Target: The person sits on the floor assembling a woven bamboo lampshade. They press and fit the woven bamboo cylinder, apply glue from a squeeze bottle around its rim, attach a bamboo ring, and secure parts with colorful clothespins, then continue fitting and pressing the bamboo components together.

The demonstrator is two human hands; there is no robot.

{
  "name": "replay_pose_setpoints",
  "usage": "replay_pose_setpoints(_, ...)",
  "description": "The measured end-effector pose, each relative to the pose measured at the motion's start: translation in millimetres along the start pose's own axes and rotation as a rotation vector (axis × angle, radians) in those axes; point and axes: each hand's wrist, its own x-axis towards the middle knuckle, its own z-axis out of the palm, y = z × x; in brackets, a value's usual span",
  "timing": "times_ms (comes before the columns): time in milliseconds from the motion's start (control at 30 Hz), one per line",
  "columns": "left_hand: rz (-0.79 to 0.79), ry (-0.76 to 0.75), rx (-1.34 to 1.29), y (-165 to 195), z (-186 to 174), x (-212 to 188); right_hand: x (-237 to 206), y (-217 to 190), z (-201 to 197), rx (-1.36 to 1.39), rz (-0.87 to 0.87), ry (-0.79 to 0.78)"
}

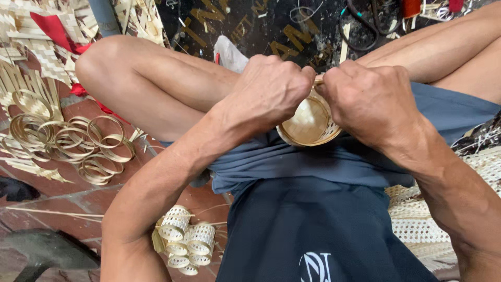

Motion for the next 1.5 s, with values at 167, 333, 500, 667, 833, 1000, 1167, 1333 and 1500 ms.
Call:
replay_pose_setpoints(167, 0.079, -0.002, -0.032, -1, 0, -2, -2, 0, 4, 0.06, -0.032, 0.049)
replay_pose_setpoints(333, 0.006, 0.033, -0.005, 11, -3, -14, -6, -3, -13, 0.403, 0.086, 0.073)
replay_pose_setpoints(500, -0.151, 0.23, -0.064, 29, -2, -41, -36, -17, -11, 0.771, 0.482, -0.004)
replay_pose_setpoints(667, -0.358, 0.378, -0.196, 41, 3, -57, -49, -27, 20, 0.698, 0.357, 0.282)
replay_pose_setpoints(833, -0.448, 0.479, -0.477, 49, -3, -78, -43, -30, 25, 0.793, 0.376, 0.434)
replay_pose_setpoints(1000, -0.658, 0.271, -0.744, 34, -14, -89, -36, -26, 21, 0.749, 0.259, 0.352)
replay_pose_setpoints(1167, -0.723, 0.41, -0.898, 34, -11, -86, -35, -25, 21, 0.681, 0.228, 0.265)
replay_pose_setpoints(1333, -0.633, 0.29, -1.06, 43, -13, -101, -34, -29, 19, 0.658, 0.194, 0.196)
replay_pose_setpoints(1500, -0.46, 0.438, -0.719, 54, -5, -111, -27, -36, 21, 0.405, 0.081, 0.237)
